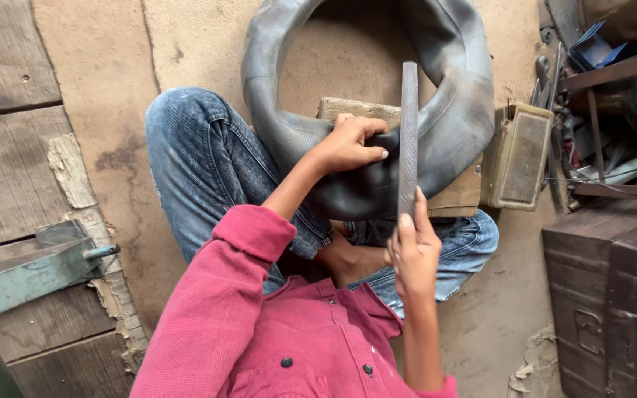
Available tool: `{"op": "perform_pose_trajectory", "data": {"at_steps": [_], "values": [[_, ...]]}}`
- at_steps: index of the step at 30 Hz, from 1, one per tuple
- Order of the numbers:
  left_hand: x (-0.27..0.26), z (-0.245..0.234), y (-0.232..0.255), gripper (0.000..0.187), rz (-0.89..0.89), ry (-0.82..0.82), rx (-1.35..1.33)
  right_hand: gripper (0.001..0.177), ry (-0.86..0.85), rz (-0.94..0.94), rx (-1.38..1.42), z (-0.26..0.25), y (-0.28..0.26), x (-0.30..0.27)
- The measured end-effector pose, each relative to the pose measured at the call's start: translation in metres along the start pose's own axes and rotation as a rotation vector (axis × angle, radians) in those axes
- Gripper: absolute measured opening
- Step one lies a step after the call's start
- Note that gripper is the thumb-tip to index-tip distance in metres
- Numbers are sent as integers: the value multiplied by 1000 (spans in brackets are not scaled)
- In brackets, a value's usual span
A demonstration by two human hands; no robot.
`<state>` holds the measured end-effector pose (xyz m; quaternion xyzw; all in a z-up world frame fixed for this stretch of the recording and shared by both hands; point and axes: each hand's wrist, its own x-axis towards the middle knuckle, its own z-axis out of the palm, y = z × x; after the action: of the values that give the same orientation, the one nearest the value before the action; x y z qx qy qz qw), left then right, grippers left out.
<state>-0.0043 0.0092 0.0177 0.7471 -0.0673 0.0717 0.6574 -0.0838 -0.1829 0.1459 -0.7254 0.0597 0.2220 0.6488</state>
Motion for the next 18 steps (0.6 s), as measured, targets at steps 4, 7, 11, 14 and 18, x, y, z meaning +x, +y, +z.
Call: {"op": "perform_pose_trajectory", "data": {"at_steps": [4, 7, 11, 14, 18], "values": [[2, 3, -9, 26, -95, 8, 44, 57, -32, -9, -62, 3, -5, 39], [2, 0, -10, 28, -68, 53, 33, 55, -119, 0, -6, 20, -23, 88], [2, 9, -6, 27, -27, 80, 55, 58, -48, 20, -79, 3, -15, 64], [-3, 4, -2, 26, -89, 33, 74, 59, -10, 33, -93, -13, 0, 7], [-2, 2, 1, 29, -146, 32, -11, 57, -52, 48, 22, -2, 1, 20]]}}
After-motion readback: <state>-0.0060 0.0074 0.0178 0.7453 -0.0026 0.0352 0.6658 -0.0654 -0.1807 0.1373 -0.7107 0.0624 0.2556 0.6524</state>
